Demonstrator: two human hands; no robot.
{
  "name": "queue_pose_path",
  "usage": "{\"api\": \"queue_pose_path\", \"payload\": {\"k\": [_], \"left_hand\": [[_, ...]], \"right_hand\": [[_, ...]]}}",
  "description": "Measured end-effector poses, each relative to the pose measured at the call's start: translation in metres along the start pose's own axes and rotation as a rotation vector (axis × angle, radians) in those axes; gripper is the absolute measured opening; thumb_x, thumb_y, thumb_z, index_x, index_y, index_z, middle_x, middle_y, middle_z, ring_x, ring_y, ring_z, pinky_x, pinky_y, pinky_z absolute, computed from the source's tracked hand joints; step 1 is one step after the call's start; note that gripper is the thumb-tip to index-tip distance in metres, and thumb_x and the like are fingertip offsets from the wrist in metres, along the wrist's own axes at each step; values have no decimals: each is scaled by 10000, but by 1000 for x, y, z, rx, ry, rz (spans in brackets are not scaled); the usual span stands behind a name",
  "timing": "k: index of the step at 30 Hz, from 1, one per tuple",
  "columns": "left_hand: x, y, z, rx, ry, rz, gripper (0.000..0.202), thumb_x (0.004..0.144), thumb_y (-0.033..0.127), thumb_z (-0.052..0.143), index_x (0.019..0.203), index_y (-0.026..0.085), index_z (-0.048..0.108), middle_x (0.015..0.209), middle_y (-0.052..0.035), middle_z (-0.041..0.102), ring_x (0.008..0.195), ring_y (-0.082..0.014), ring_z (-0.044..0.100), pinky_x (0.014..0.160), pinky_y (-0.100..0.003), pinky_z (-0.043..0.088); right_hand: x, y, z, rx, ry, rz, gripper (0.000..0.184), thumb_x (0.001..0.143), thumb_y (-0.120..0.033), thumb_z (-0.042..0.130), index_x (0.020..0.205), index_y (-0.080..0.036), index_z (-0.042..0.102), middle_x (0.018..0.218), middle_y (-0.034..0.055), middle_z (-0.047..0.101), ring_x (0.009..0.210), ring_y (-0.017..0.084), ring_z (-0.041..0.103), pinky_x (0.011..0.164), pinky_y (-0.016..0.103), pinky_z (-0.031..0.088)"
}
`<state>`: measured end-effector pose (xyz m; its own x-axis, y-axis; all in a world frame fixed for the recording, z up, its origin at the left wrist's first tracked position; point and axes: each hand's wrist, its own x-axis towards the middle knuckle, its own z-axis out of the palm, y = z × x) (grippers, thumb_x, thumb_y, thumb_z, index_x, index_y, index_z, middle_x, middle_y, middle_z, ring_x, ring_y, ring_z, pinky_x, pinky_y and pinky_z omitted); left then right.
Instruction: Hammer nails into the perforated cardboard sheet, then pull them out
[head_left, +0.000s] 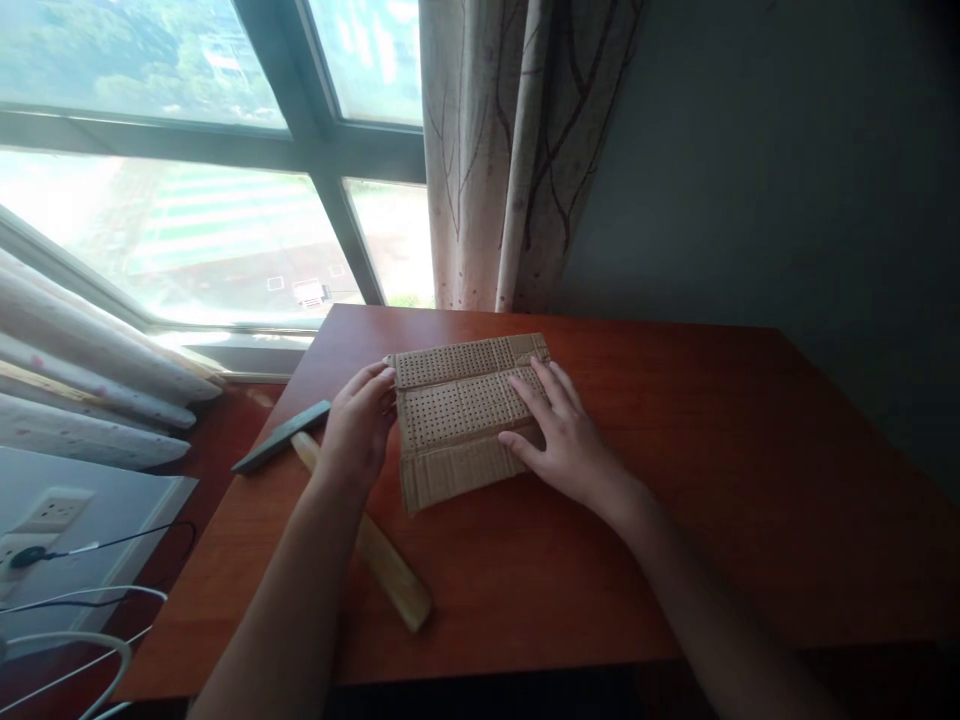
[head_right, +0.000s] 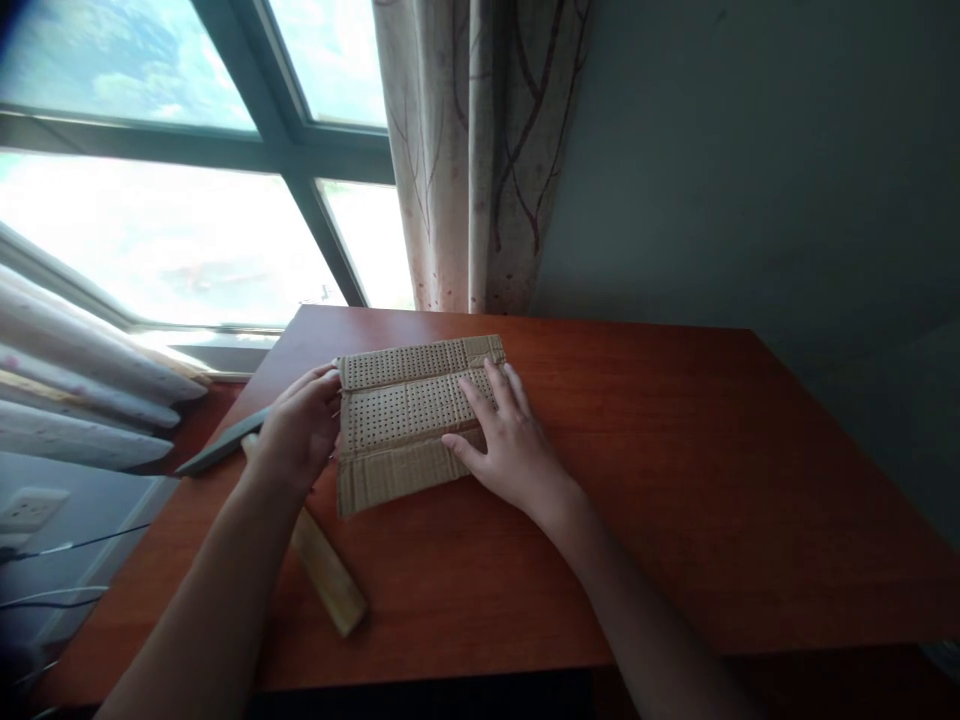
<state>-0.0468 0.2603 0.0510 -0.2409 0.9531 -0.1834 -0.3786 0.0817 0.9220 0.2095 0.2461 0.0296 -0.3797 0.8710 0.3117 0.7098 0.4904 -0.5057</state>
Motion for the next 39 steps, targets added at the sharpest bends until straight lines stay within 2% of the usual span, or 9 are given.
{"api": "queue_pose_path", "payload": {"k": [5, 10, 15, 18, 25, 28, 32, 36, 39], "left_hand": [[5, 15, -27, 163, 373, 443, 248, 809, 273, 699, 1046, 206, 664, 1119, 12, 698, 1145, -205, 610, 914, -312, 468], [-5, 17, -25, 340, 450, 688, 265, 846, 230, 663, 1104, 167, 663, 1093, -4, 704, 1085, -215, 623, 969, -395, 452], [-17, 15, -9, 387, 423, 679, 169, 856, 251, 663, 1025, 257, 672, 1129, -12, 669, 1110, -212, 607, 1012, -362, 481], [-20, 14, -5, 409, 394, 688, 143, 854, 244, 650, 994, 247, 681, 1091, -18, 671, 1101, -211, 614, 1008, -350, 482], [-22, 13, 1, 381, 333, 650, 118, 831, 200, 610, 905, 207, 702, 923, -13, 696, 827, -152, 641, 793, -266, 511], [-24, 7, 6, 360, 213, 591, 103, 836, 213, 619, 903, 199, 697, 888, -21, 700, 782, -147, 632, 775, -262, 507], [-28, -6, 15, 421, -88, 489, 126, 877, 251, 616, 967, 200, 687, 883, -39, 707, 819, -173, 649, 794, -280, 510], [-39, -18, 31, 750, -446, 463, 179, 928, 277, 549, 995, 202, 698, 904, -64, 714, 806, -188, 644, 735, -290, 499], [-57, -27, 52, 997, -641, 510, 219, 931, 230, 502, 1024, 200, 698, 971, -83, 728, 840, -203, 657, 763, -315, 507]], "right_hand": [[54, -11, 25, 2, 2, 8, 668, 896, -605, 576, 1461, -262, 478, 1635, 125, 275, 1521, 408, 148, 1184, 646, 252], [109, -31, 54, -49, -63, 30, 754, 908, -620, 545, 1499, -163, 435, 1642, 197, 219, 1512, 448, 121, 1174, 646, 250], [143, -50, 71, -59, -91, 70, 771, 905, -669, 509, 1501, -187, 426, 1639, 167, 241, 1507, 445, 124, 1140, 665, 285], [151, -58, 76, -68, -79, 75, 789, 904, -689, 489, 1496, -170, 429, 1631, 176, 253, 1501, 444, 143, 1134, 661, 292], [133, -58, 63, -46, 94, 41, 687, 938, -598, 488, 1470, -166, 441, 1604, 171, 316, 1486, 419, 196, 1150, 657, 260], [104, -50, 50, 15, 180, -25, 537, 967, -475, 476, 1414, -178, 496, 1549, 153, 406, 1447, 338, 322, 1181, 550, 300], [56, -31, 37, 214, 242, -5, 381, 972, -402, 485, 1269, -193, 598, 1428, 143, 536, 1355, 257, 474, 1154, 443, 386], [16, -11, 33, 527, 204, 90, 326, 985, -439, 472, 1153, -226, 653, 1307, 107, 639, 1250, 231, 576, 1088, 427, 457], [-3, -4, 30, 820, 133, 204, 375, 988, -493, 450, 1131, -222, 666, 1250, 97, 680, 1169, 230, 630, 1036, 416, 494]]}}
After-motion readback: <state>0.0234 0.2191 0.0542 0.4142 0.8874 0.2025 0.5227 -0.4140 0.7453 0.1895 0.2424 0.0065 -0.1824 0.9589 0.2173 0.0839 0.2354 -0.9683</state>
